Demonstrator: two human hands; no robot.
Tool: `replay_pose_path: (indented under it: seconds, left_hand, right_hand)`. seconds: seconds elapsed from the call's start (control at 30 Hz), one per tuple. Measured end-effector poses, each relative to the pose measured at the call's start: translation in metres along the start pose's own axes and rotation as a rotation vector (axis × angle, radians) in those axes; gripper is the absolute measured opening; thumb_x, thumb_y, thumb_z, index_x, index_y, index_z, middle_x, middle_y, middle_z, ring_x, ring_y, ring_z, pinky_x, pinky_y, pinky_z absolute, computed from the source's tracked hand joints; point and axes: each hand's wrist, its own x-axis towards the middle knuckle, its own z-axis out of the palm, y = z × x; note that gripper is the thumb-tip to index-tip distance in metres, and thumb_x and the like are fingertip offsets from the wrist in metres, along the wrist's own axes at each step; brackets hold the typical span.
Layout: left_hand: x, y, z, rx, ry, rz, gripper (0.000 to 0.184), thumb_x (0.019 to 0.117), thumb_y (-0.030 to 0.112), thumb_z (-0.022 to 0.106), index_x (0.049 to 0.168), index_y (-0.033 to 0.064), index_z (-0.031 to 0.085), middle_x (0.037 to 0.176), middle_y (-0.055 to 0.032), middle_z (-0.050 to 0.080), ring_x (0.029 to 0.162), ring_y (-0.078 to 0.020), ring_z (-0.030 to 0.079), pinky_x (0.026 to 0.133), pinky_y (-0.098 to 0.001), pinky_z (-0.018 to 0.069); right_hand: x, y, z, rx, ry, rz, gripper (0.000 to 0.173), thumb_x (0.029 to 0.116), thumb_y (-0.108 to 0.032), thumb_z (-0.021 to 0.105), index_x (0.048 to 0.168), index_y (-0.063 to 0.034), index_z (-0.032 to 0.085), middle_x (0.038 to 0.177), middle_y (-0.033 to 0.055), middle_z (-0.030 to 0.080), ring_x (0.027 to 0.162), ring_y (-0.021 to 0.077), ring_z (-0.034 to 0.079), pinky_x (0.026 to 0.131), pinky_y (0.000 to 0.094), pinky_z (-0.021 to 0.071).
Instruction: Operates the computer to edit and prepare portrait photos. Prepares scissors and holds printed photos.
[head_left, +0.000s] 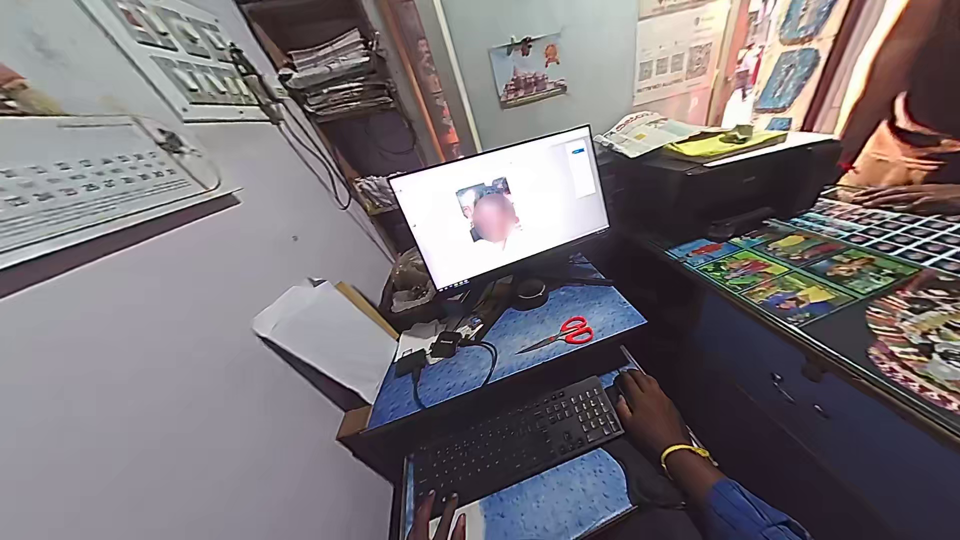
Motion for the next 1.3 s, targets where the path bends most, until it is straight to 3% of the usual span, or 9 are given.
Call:
replay_pose_path:
  seconds: [0.27, 0.47, 0.53, 0.6, 0.67, 0.73, 0.87, 1.07, 1.3]
  left_hand:
    - [0.017, 0.017, -0.005, 0.06, -0.1, -0.168, 0.042, 0.0983, 0.046, 0.056, 0.12, 0.0155, 0.075, 0.161, -0.0143, 0.04, 0.135, -0.0415, 0.051, 0.108, -0.0555, 0.0448]
    - [0.028, 0.039, -0.001, 0.179, -0.228, -0.283, 0.071, 0.095, 0.063, 0.049, 0.132, 0.0041, 0.064, 0.165, -0.0188, 0.031, 0.143, -0.046, 0.042, 0.113, -0.0569, 0.0399]
    - [0.043, 0.058, -0.006, 0.175, -0.258, -0.393, 0.081, 0.094, 0.07, 0.045, 0.145, 0.0083, 0.055, 0.167, -0.0208, 0.024, 0.141, -0.0495, 0.042, 0.109, -0.0605, 0.0412]
    - [0.061, 0.074, -0.007, 0.168, -0.298, -0.478, 0.086, 0.0918, 0.077, 0.041, 0.157, 0.0205, 0.042, 0.169, -0.0225, 0.016, 0.135, -0.0554, 0.045, 0.104, -0.0664, 0.0417]
    - [0.076, 0.086, -0.007, 0.179, -0.338, -0.535, 0.093, 0.0867, 0.086, 0.036, 0.162, 0.0313, 0.031, 0.17, -0.023, 0.009, 0.129, -0.0582, 0.049, 0.101, -0.0712, 0.0398]
    - [0.086, 0.092, -0.003, 0.205, -0.344, -0.565, 0.102, 0.0803, 0.093, 0.034, 0.163, 0.0351, 0.024, 0.169, -0.0258, 0.008, 0.124, -0.0606, 0.051, 0.1, -0.074, 0.0387]
    - [0.093, 0.097, -0.002, 0.258, -0.372, -0.593, 0.111, 0.0747, 0.097, 0.037, 0.165, 0.0346, 0.017, 0.169, -0.0277, 0.006, 0.119, -0.0606, 0.055, 0.098, -0.0741, 0.0388]
    - [0.096, 0.099, 0.0, 0.269, -0.384, -0.617, 0.119, 0.07, 0.099, 0.041, 0.165, 0.0324, 0.015, 0.168, -0.0296, 0.008, 0.122, -0.0612, 0.053, 0.099, -0.0763, 0.0368]
    - [0.096, 0.102, -0.004, 0.271, -0.425, -0.617, 0.111, 0.077, 0.095, 0.037, 0.165, 0.0303, 0.016, 0.168, -0.0285, 0.01, 0.126, -0.0625, 0.049, 0.1, -0.0774, 0.0348]
  right_hand:
    - [-0.001, -0.001, 0.002, 0.036, 0.033, -0.024, 0.05, 0.0922, -0.038, 0.054, 0.132, -0.0099, 0.063, 0.148, 0.0114, 0.056, 0.137, 0.0305, 0.052, 0.108, 0.0493, 0.0473]
    - [0.001, 0.007, 0.012, 0.041, 0.068, -0.099, 0.052, 0.0916, -0.041, 0.054, 0.134, -0.0114, 0.064, 0.144, 0.0128, 0.059, 0.133, 0.0332, 0.056, 0.106, 0.0508, 0.0487]
    - [0.001, 0.007, 0.012, 0.041, 0.048, -0.105, 0.052, 0.0913, -0.042, 0.054, 0.134, -0.0133, 0.063, 0.145, 0.0108, 0.058, 0.133, 0.0318, 0.056, 0.105, 0.0506, 0.0495]
    - [0.001, 0.006, 0.011, 0.054, 0.048, -0.124, 0.051, 0.0908, -0.039, 0.054, 0.133, -0.0117, 0.064, 0.144, 0.0116, 0.059, 0.131, 0.0321, 0.057, 0.104, 0.0502, 0.0499]
    - [0.001, 0.006, 0.01, 0.052, 0.062, -0.131, 0.05, 0.0912, -0.038, 0.053, 0.132, -0.0115, 0.065, 0.142, 0.0118, 0.06, 0.131, 0.0315, 0.058, 0.104, 0.0491, 0.0501]
    - [0.001, 0.004, 0.009, 0.044, 0.078, -0.107, 0.047, 0.0919, -0.037, 0.051, 0.129, -0.0121, 0.066, 0.142, 0.011, 0.06, 0.131, 0.0314, 0.058, 0.105, 0.0492, 0.0497]
    - [0.001, 0.002, 0.007, 0.027, 0.073, -0.054, 0.043, 0.095, -0.035, 0.051, 0.129, -0.0154, 0.066, 0.143, 0.0081, 0.059, 0.133, 0.0323, 0.055, 0.102, 0.05, 0.0511]
    - [0.002, 0.006, 0.01, 0.04, 0.057, -0.07, 0.046, 0.0952, -0.034, 0.051, 0.136, -0.0187, 0.065, 0.146, 0.0075, 0.057, 0.134, 0.0332, 0.054, 0.102, 0.0512, 0.0515]
    - [0.002, 0.005, 0.008, 0.026, 0.061, -0.107, 0.047, 0.0945, -0.038, 0.048, 0.134, -0.0186, 0.066, 0.144, 0.0081, 0.058, 0.133, 0.031, 0.055, 0.103, 0.0498, 0.0507]
